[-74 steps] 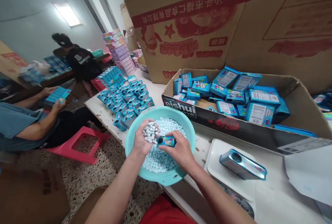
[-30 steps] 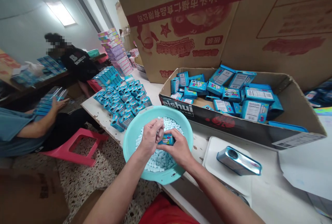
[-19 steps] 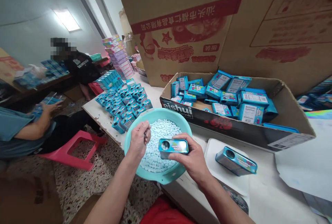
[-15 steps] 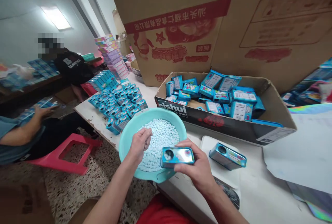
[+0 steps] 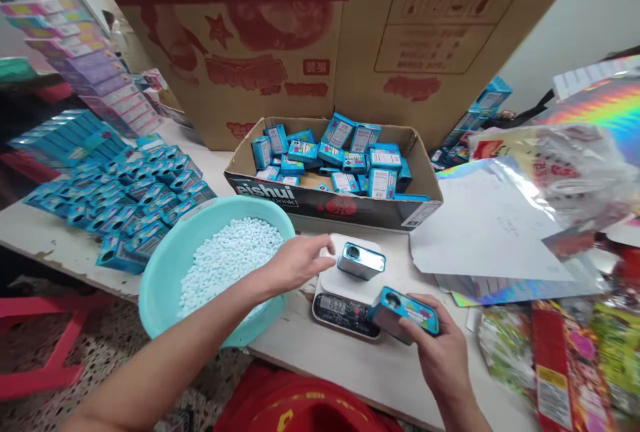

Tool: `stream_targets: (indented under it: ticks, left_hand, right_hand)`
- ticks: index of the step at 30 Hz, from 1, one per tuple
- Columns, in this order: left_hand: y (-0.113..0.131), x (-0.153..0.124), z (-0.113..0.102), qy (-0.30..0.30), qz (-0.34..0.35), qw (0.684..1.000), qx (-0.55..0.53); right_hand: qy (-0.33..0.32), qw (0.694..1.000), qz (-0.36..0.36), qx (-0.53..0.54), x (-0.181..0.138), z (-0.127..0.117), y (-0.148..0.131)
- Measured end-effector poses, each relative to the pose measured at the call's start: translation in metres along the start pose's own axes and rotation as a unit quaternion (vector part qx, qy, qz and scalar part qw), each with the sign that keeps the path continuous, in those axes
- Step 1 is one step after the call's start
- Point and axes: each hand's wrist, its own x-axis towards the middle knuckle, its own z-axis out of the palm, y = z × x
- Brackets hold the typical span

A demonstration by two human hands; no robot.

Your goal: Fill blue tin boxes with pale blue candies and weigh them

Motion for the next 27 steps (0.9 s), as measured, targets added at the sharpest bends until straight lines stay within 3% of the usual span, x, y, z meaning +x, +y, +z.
stream_targets:
  ticks: [4,9,13,16,18,22,24,27]
  left_hand:
    - [0.017,0.026,0.018,-0.025,0.050,0.987,0.152]
    - [0.016,0.039,0.033,-0.055,0.064,0.973,0.215]
    - [0.005,0.026,0.017,0.042,0.035,0.984,0.171]
    - [-0.012,-0.003,-0.018,0.171,-0.004,0.983,0.073]
    - [-0.028,-0.031,-0.047,0.260,-0.039,0.965,0.013]
    - [-0.064,-0.100,-0.100,0.439,-0.174,0.881,0.029]
    - [-0.084,-0.136,-0.117,0.483,-0.259,0.833,0.082]
    - [-0.118,-0.179,-0.126,0.456,-0.381,0.787,0.165]
  right_hand:
    - [0.073,0.997,0.015,-0.005,0.001,-0.017,0.009]
    - [0.092,0.996,0.010,0.014,0.006,-0.017,0.016]
    - [0.070,0.997,-0.003,0.020,0.016,-0.001,0.012]
    - [0.058,0.998,-0.002,-0.025,0.025,0.021,0.001]
    - [0.050,0.997,-0.004,-0.062,0.029,0.039,-0.006]
    - [0.027,0.996,-0.028,-0.084,0.032,0.069,-0.012]
    - [0.011,0.996,-0.032,-0.083,0.031,0.075,-0.011]
    - [-0.012,0.997,-0.046,-0.060,0.031,0.070,0.001]
